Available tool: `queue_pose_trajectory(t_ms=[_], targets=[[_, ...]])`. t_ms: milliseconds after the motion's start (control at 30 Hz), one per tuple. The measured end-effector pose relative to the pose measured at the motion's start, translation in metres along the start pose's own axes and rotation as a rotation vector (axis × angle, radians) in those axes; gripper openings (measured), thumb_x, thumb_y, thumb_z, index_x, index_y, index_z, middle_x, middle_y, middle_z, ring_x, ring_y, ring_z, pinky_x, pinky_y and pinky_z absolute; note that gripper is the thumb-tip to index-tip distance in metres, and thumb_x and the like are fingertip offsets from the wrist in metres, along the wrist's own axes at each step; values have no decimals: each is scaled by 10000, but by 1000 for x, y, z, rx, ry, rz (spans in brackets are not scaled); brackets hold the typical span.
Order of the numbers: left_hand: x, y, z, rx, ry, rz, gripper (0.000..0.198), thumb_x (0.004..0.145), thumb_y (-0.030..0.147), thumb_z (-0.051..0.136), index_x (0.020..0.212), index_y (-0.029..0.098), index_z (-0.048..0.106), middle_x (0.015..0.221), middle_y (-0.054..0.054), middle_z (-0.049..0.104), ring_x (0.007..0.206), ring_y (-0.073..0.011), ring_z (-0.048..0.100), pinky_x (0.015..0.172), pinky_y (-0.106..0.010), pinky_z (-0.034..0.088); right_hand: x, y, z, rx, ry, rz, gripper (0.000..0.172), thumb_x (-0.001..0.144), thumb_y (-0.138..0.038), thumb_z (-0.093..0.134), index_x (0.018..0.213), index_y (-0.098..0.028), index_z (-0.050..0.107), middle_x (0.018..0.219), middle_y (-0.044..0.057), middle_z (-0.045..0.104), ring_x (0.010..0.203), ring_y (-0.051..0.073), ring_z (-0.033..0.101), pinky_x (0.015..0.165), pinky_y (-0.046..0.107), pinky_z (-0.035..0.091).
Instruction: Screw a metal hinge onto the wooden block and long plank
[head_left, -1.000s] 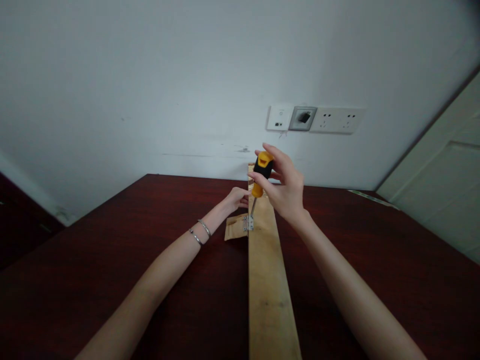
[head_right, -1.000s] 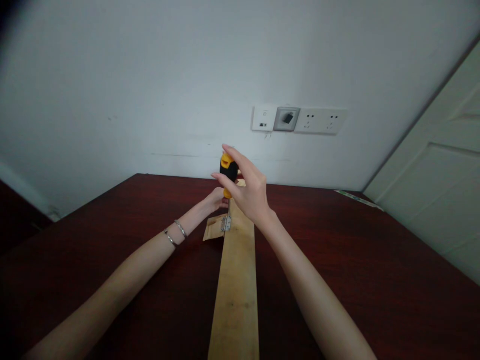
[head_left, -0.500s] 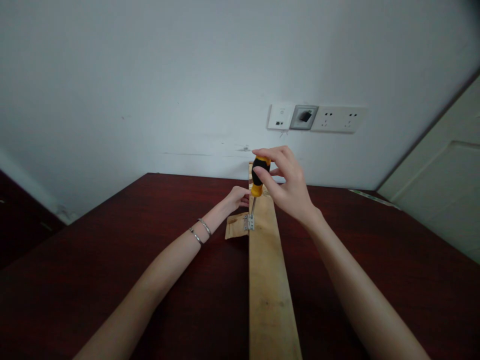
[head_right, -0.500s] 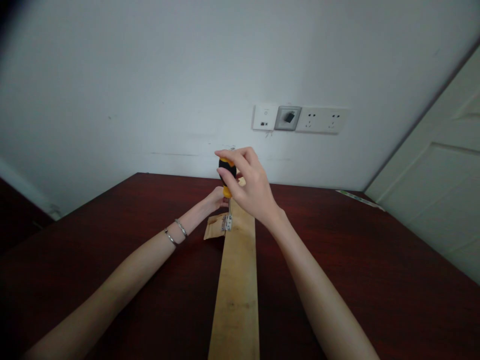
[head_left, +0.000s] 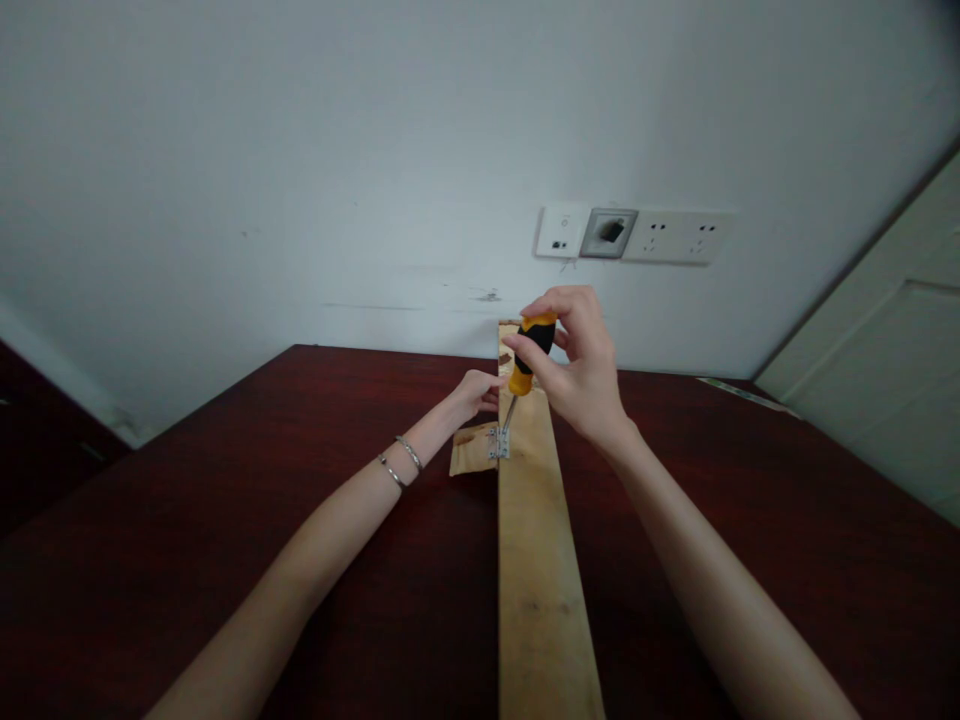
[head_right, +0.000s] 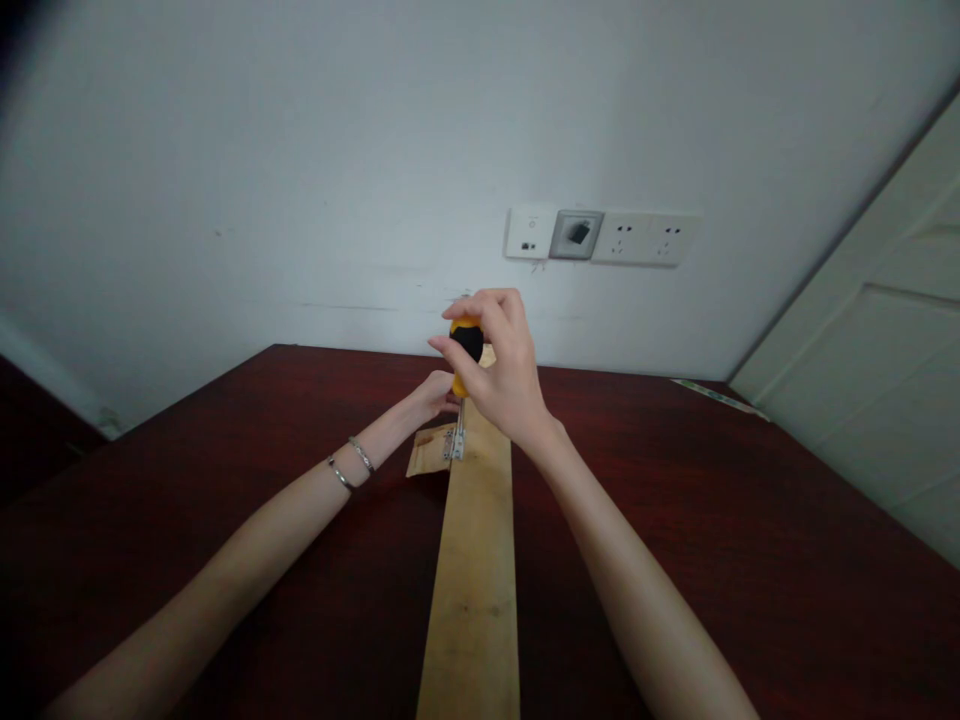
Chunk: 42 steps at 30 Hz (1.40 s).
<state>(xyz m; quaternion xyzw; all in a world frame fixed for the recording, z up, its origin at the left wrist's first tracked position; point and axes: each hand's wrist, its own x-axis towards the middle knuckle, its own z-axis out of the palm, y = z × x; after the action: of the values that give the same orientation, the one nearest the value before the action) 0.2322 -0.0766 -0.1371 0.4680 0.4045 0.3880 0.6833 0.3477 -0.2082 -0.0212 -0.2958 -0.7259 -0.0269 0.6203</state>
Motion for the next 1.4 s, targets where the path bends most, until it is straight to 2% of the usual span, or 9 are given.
queue_pose_trajectory(t_ms=[233, 467, 567, 700, 933, 1033, 1167, 1267, 1400], targets=[[3, -2, -3, 51, -46, 17, 68, 760, 144, 614, 789, 90, 644, 657, -74, 654, 574, -147, 621, 615, -276, 524, 4, 2, -9, 71, -189, -101, 343, 952, -188, 391, 1229, -286, 567, 1192, 65, 577, 1143, 197, 539, 981, 439, 448], [2, -4, -4, 63, -70, 46, 73, 739, 153, 641, 794, 105, 647, 691, -76, 671, 567, -138, 616, 591, -254, 513, 0, 4, -6, -46, -23, -39, 241, 800, -300, 686, 1026, -260, 612, 983, 28, 598, 923, 185, 570, 692, 321, 539], [-1, -2, -3, 70, -71, 49, 82, 749, 168, 632, 784, 95, 646, 700, -89, 674, 568, -147, 621, 606, -275, 523, 1, 1, -10, -45, -56, -9, 244, 828, -328, 643, 1061, -261, 623, 1109, 66, 575, 1034, 215, 558, 724, 350, 553], [-6, 1, 1, 82, -73, 58, 96, 730, 149, 625, 797, 86, 651, 741, -102, 684, 588, -163, 634, 605, -293, 531, 6, -1, -17, 25, -191, -61, 281, 952, -257, 423, 1147, -276, 624, 1197, 70, 613, 1121, 213, 569, 922, 431, 501], [-1, -2, -2, 100, -91, 68, 118, 727, 168, 655, 827, 103, 653, 752, -92, 689, 608, -158, 633, 632, -292, 531, 2, 0, -12, 9, -31, 0, 188, 797, -300, 694, 972, -243, 652, 956, 27, 615, 871, 166, 594, 681, 302, 547], [-4, -1, -1, 108, -98, 71, 108, 733, 167, 663, 816, 98, 648, 746, -93, 686, 621, -159, 634, 645, -290, 530, 1, -3, -11, 12, -36, 8, 216, 761, -295, 724, 960, -237, 662, 1000, 36, 612, 917, 178, 600, 668, 300, 558], [-13, 5, 3, 104, -105, 66, 102, 743, 140, 635, 832, 90, 646, 748, -89, 682, 613, -151, 629, 608, -259, 515, 4, -5, -17, 73, -86, 37, 202, 857, -254, 599, 1040, -256, 685, 1193, 62, 634, 1090, 214, 606, 755, 348, 579], [-15, 6, 4, 105, -106, 56, 117, 735, 118, 623, 844, 83, 646, 757, -94, 686, 621, -161, 629, 613, -270, 516, 6, -5, -21, 100, -86, 35, 217, 884, -200, 553, 1030, -254, 705, 1110, 50, 696, 1059, 201, 638, 843, 379, 563], [-8, 1, 1, 107, -100, 62, 118, 750, 118, 621, 858, 79, 649, 767, -99, 694, 646, -174, 623, 646, -290, 512, 6, -7, -18, 35, -65, 27, 160, 829, -227, 643, 968, -263, 712, 985, 37, 664, 940, 185, 631, 739, 344, 578]])
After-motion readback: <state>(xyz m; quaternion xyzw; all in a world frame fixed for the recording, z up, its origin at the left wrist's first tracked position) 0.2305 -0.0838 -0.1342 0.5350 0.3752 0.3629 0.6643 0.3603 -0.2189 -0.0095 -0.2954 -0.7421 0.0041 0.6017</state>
